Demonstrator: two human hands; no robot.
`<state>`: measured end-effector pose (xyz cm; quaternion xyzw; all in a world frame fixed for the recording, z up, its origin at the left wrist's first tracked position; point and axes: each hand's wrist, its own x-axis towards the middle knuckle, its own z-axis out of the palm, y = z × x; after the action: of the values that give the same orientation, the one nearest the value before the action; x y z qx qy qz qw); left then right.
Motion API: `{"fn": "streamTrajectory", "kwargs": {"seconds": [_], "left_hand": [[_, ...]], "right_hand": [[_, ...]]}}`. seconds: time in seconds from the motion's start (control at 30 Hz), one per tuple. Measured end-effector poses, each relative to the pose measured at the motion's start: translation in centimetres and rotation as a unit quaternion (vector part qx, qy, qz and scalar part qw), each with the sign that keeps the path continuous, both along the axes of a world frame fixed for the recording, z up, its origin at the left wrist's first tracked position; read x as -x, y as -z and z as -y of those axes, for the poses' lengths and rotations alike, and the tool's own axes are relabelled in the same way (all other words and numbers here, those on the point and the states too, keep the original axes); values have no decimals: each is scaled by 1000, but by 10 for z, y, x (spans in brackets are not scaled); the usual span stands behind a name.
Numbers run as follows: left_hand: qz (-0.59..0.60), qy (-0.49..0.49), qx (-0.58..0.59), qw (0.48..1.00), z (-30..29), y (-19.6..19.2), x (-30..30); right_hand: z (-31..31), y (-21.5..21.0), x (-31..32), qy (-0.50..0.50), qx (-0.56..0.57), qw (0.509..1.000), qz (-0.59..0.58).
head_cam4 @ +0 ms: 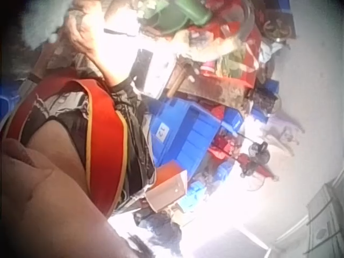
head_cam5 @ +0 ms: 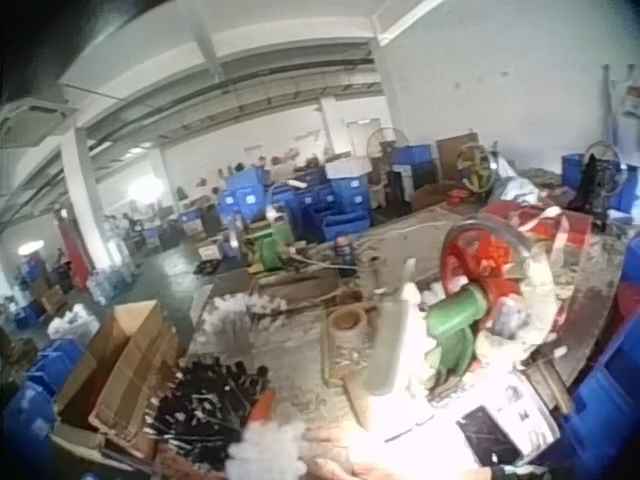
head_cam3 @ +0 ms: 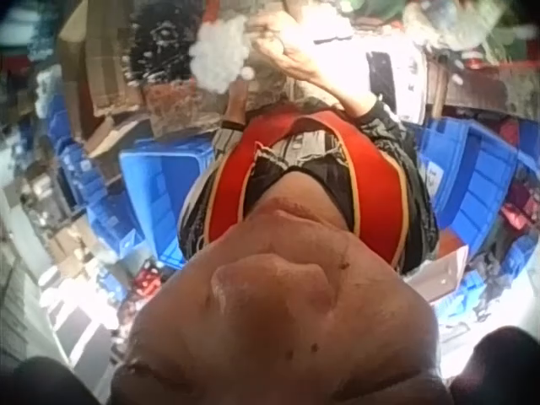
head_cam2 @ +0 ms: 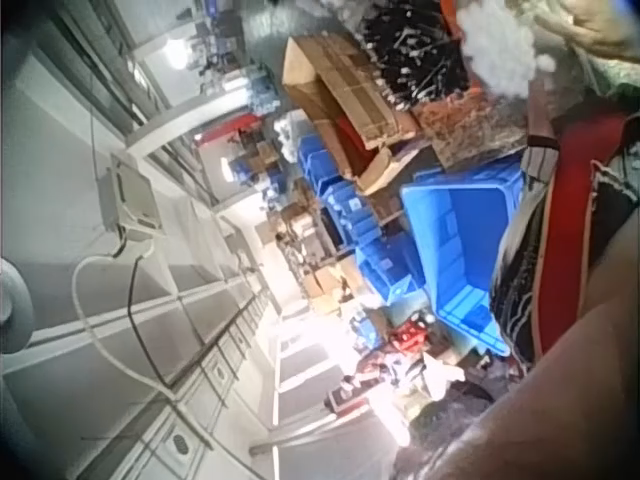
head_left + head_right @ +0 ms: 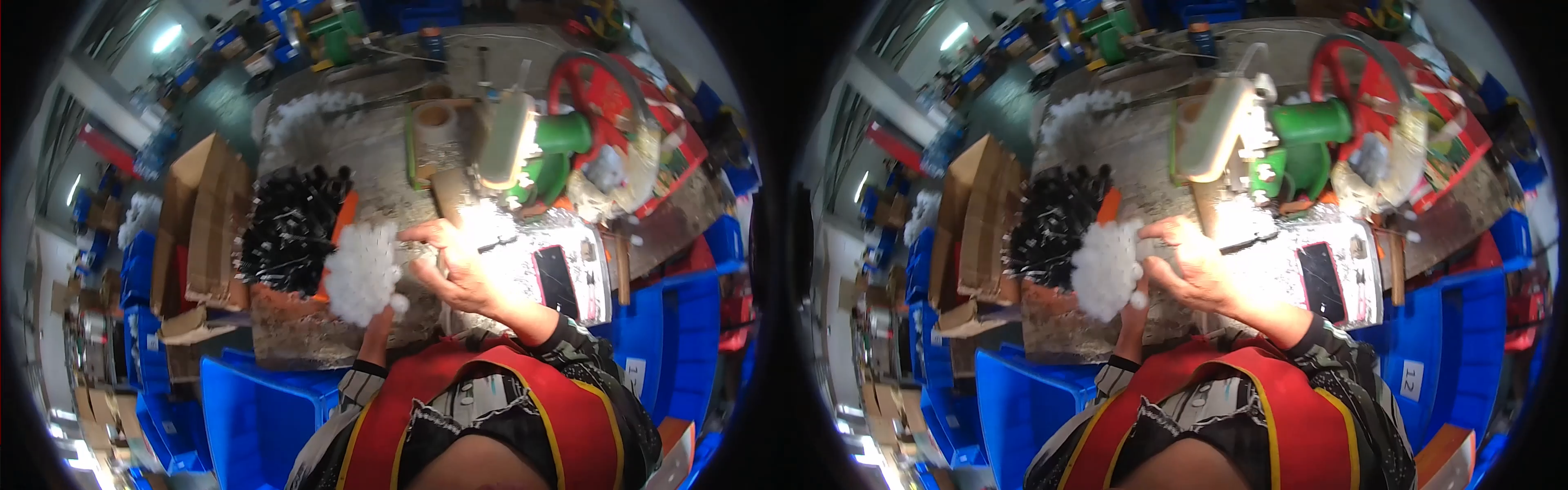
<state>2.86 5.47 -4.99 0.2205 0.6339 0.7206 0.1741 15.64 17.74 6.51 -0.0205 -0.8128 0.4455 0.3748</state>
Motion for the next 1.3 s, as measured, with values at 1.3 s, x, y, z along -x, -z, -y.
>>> {"fn": "streamTrajectory", "kwargs": {"seconds": [1.3], "left_hand": [[-203, 180, 169, 948, -17, -89, -69]], "right_hand": [[-125, 174, -606, 630, 149, 506, 570]]}}
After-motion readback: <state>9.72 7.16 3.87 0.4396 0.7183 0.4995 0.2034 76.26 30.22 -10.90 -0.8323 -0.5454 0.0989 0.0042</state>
